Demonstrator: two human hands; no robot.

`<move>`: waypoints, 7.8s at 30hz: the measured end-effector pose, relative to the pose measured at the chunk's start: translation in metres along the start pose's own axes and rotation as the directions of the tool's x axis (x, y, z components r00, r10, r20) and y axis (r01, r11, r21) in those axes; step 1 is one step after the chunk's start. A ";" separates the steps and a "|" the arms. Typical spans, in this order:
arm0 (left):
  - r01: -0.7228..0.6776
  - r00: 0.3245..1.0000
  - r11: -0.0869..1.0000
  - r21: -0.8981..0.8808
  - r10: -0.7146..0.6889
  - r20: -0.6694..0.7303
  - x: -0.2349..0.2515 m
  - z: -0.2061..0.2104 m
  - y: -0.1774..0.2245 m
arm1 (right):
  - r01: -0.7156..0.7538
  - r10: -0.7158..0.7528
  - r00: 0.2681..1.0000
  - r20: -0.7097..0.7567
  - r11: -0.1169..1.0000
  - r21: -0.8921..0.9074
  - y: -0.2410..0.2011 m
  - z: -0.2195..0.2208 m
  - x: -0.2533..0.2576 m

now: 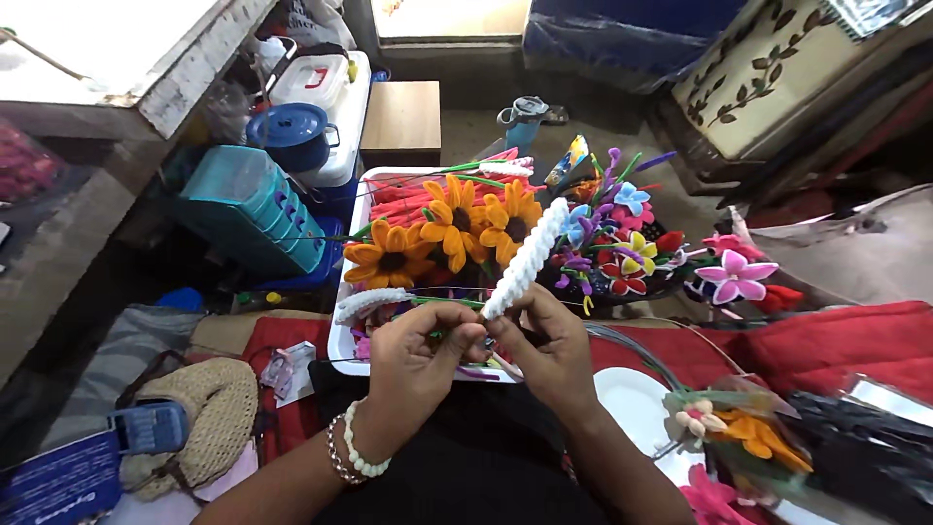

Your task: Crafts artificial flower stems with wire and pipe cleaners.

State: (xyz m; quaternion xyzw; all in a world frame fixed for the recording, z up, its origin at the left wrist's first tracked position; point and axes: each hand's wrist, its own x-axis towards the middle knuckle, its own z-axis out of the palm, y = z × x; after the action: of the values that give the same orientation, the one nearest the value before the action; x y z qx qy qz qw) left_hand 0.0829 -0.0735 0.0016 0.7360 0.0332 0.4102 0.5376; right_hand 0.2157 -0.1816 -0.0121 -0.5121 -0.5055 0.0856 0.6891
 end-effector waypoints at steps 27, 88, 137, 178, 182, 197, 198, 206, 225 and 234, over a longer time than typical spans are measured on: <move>0.281 0.938 0.921 -0.268 -0.205 0.280 0.000 -0.018 0.010 | -0.094 0.029 0.972 0.235 0.959 0.267 0.010 -0.010 0.010; -0.115 0.989 0.890 0.440 0.059 0.139 0.011 -0.016 -0.001 | -0.324 0.345 0.939 0.012 0.869 0.374 0.011 0.014 0.010; -0.246 0.959 0.754 0.609 0.282 0.039 0.011 -0.027 -0.005 | -0.165 0.166 0.984 -0.062 0.986 0.028 0.005 0.033 0.028; 0.161 0.987 0.939 0.303 -0.149 -0.063 0.029 -0.131 0.058 | -0.476 0.187 0.720 0.669 0.834 0.280 0.004 0.092 0.093; 0.143 0.990 0.950 0.276 -0.142 -0.024 0.028 -0.135 0.059 | -0.548 0.136 0.665 0.734 0.756 0.357 0.014 0.097 0.093; 0.061 0.998 0.961 0.270 -0.053 -0.036 0.028 -0.135 0.069 | -0.295 0.060 0.845 0.531 0.881 0.370 -0.007 0.102 0.084; 0.009 0.999 0.945 0.326 0.009 -0.053 0.027 -0.133 0.072 | -0.261 0.068 0.875 0.480 0.900 0.349 -0.015 0.099 0.083; -0.200 0.918 0.674 0.711 0.383 -0.106 0.008 -0.085 0.041 | -0.072 0.031 0.983 0.180 0.972 0.223 -0.041 0.090 0.079; -0.078 0.978 0.921 0.382 0.146 -0.151 0.014 -0.076 0.028 | -0.061 0.020 0.982 0.188 0.974 0.217 -0.017 0.080 0.079; -0.178 0.914 0.778 0.603 0.357 -0.190 0.033 -0.099 0.049 | 0.195 -0.172 0.976 0.136 0.963 -0.185 -0.031 0.088 0.086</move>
State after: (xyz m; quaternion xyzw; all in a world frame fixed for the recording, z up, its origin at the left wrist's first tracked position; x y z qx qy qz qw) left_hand 0.0218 -0.0022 0.0687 0.7907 0.1283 0.5586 0.2153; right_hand 0.1745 -0.0867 0.0615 -0.5228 -0.5969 0.0011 0.6086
